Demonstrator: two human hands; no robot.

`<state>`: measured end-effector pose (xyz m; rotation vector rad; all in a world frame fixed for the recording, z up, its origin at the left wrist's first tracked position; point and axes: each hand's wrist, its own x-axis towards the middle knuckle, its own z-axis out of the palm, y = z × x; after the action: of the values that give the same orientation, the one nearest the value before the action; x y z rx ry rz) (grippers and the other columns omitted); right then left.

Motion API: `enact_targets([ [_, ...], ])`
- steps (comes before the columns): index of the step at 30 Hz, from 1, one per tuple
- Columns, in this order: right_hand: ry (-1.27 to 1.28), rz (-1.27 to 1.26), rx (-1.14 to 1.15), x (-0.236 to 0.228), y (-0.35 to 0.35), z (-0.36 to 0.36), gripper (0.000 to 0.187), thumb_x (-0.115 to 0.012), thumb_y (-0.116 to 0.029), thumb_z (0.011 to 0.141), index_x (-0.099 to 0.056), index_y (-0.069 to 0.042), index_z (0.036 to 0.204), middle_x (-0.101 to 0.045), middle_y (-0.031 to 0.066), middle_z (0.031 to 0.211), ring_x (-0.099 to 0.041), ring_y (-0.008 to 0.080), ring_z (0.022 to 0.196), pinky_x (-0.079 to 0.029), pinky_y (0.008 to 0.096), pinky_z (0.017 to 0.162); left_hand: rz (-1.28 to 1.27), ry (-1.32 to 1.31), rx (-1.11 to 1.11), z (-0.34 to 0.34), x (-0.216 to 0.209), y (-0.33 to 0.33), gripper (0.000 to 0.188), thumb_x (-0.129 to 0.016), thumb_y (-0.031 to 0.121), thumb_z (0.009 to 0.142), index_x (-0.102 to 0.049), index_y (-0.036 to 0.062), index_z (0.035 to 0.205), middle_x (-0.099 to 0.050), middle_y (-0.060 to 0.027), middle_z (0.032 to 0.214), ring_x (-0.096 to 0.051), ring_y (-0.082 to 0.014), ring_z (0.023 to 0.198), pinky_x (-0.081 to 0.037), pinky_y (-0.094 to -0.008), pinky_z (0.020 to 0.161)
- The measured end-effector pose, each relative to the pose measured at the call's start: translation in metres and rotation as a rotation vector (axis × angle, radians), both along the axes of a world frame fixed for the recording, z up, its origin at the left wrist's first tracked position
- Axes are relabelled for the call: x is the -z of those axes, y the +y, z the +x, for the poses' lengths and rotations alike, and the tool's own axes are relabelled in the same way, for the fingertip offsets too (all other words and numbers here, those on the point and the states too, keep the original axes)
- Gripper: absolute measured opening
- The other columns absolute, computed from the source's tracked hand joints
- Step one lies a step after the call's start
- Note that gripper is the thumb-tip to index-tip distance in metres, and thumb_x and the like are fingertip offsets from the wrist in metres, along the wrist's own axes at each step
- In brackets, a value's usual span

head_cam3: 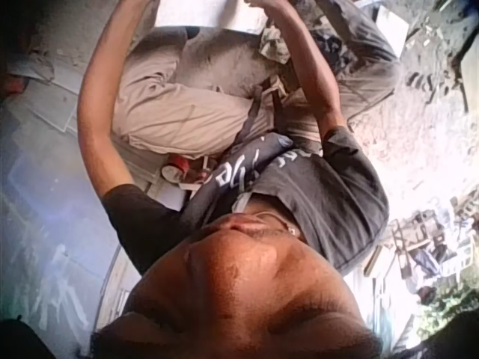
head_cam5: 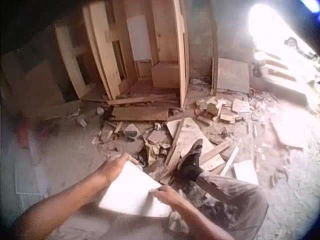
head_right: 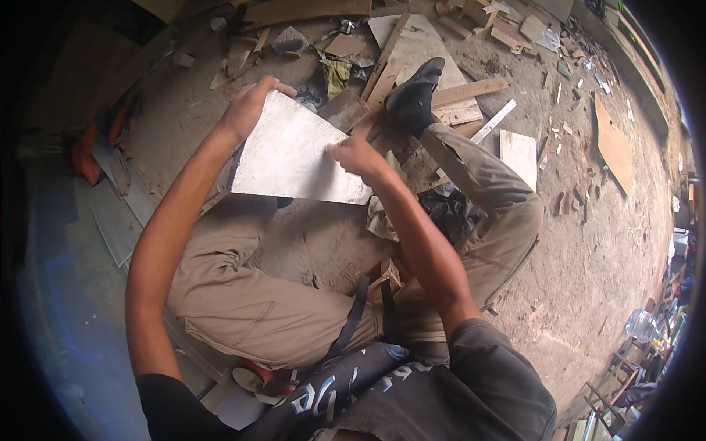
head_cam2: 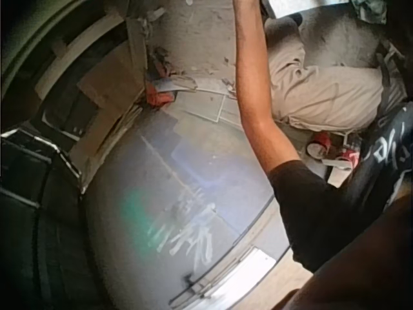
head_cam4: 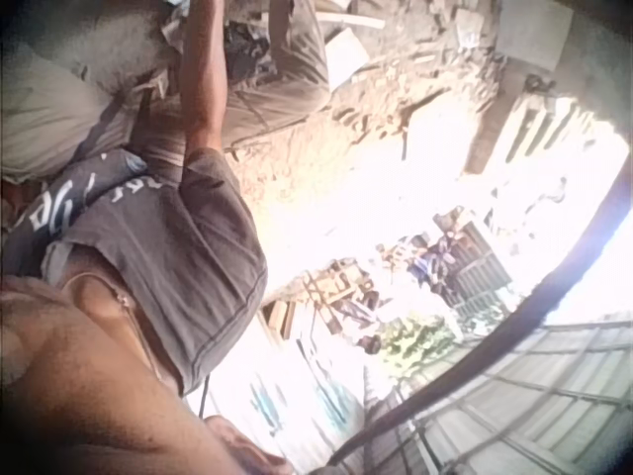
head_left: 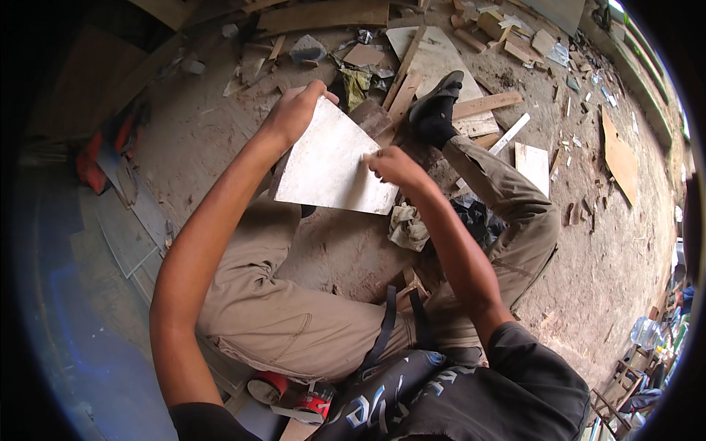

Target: The person wipes a white rectangular board with a cloth while sitting on the floor. Then, the person picks up a thin wooden plank and uses a hammer to tap it repeatedly.

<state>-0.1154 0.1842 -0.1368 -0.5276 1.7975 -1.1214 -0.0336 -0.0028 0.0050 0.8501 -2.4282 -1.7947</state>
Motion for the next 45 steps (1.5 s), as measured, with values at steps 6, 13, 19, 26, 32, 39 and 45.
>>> enact_targets([
  [6, -0.010, -0.407, 0.168, -0.106, 0.006, -0.053, 0.030, -0.067, -0.032, 0.091, -0.063, -0.003, 0.085, -0.058, 0.0015, 0.074, -0.051, 0.0100, 0.064, -0.042, 0.0250, 0.062, -0.059, 0.011, 0.004, 0.004, 0.005, -0.012, 0.052, -0.040, 0.042, 0.091, -0.068, -0.0011, 0.100, -0.066, -0.0088, 0.085, -0.059, -0.0156, 0.079, -0.046, -0.0284, 0.075],
  [13, -0.244, -0.707, 0.388, -0.004, 0.026, -0.065, 0.026, -0.068, -0.026, 0.090, -0.066, -0.001, 0.092, -0.066, 0.0050, 0.080, -0.063, 0.0149, 0.076, -0.048, 0.0296, 0.070, 0.035, -0.024, -0.048, 0.019, 0.006, -0.023, 0.052, -0.040, 0.041, 0.092, -0.068, -0.0007, 0.103, -0.068, -0.0100, 0.090, -0.062, -0.0159, 0.082, -0.047, -0.0276, 0.077],
  [19, 0.257, 0.076, 0.431, 0.213, 0.079, 0.013, 0.030, -0.068, -0.022, 0.083, -0.069, 0.002, 0.102, -0.069, 0.0172, 0.081, -0.068, 0.0292, 0.075, -0.051, 0.0394, 0.068, 0.112, -0.058, -0.052, 0.009, 0.008, -0.026, 0.053, -0.039, 0.041, 0.092, -0.067, -0.0016, 0.105, -0.069, -0.0107, 0.091, -0.064, -0.0168, 0.081, -0.049, -0.0272, 0.077],
  [26, 0.190, 0.056, 0.522, 0.200, 0.037, 0.062, 0.041, -0.065, -0.018, 0.082, -0.062, 0.003, 0.117, -0.067, 0.0223, 0.098, -0.065, 0.0351, 0.092, -0.050, 0.0401, 0.081, 0.093, -0.065, -0.028, 0.017, 0.007, -0.024, 0.054, -0.038, 0.041, 0.092, -0.066, -0.0019, 0.108, -0.069, -0.0118, 0.094, -0.065, -0.0173, 0.082, -0.049, -0.0281, 0.078],
  [32, 0.243, 0.044, 0.544, 0.203, 0.037, 0.063, 0.037, -0.066, -0.019, 0.080, -0.065, 0.002, 0.110, -0.065, 0.0226, 0.099, -0.063, 0.0358, 0.093, -0.049, 0.0412, 0.084, 0.150, -0.053, -0.064, 0.018, 0.009, -0.028, 0.055, -0.039, 0.043, 0.093, -0.064, -0.0024, 0.110, -0.069, -0.0121, 0.093, -0.065, -0.0174, 0.082, -0.050, -0.0280, 0.077],
  [39, 0.117, 0.045, 0.582, 0.218, 0.036, 0.046, 0.031, -0.068, -0.019, 0.076, -0.061, 0.004, 0.097, -0.065, 0.0152, 0.086, -0.063, 0.0265, 0.080, -0.051, 0.0364, 0.074, 0.135, -0.056, -0.028, 0.013, 0.007, -0.024, 0.056, -0.038, 0.044, 0.093, -0.062, -0.0029, 0.112, -0.068, -0.0133, 0.094, -0.065, -0.0188, 0.083, -0.051, -0.0287, 0.078],
  [45, -0.502, -0.013, 0.482, 0.220, 0.046, 0.012, 0.021, -0.064, -0.020, 0.085, -0.059, 0.000, 0.092, -0.061, 0.0072, 0.079, -0.056, 0.0159, 0.069, -0.045, 0.0311, 0.061, 0.163, -0.074, -0.025, 0.017, 0.010, -0.034, 0.056, -0.037, 0.042, 0.093, -0.061, -0.0036, 0.115, -0.067, -0.0149, 0.099, -0.065, -0.0201, 0.088, -0.051, -0.0296, 0.082],
])
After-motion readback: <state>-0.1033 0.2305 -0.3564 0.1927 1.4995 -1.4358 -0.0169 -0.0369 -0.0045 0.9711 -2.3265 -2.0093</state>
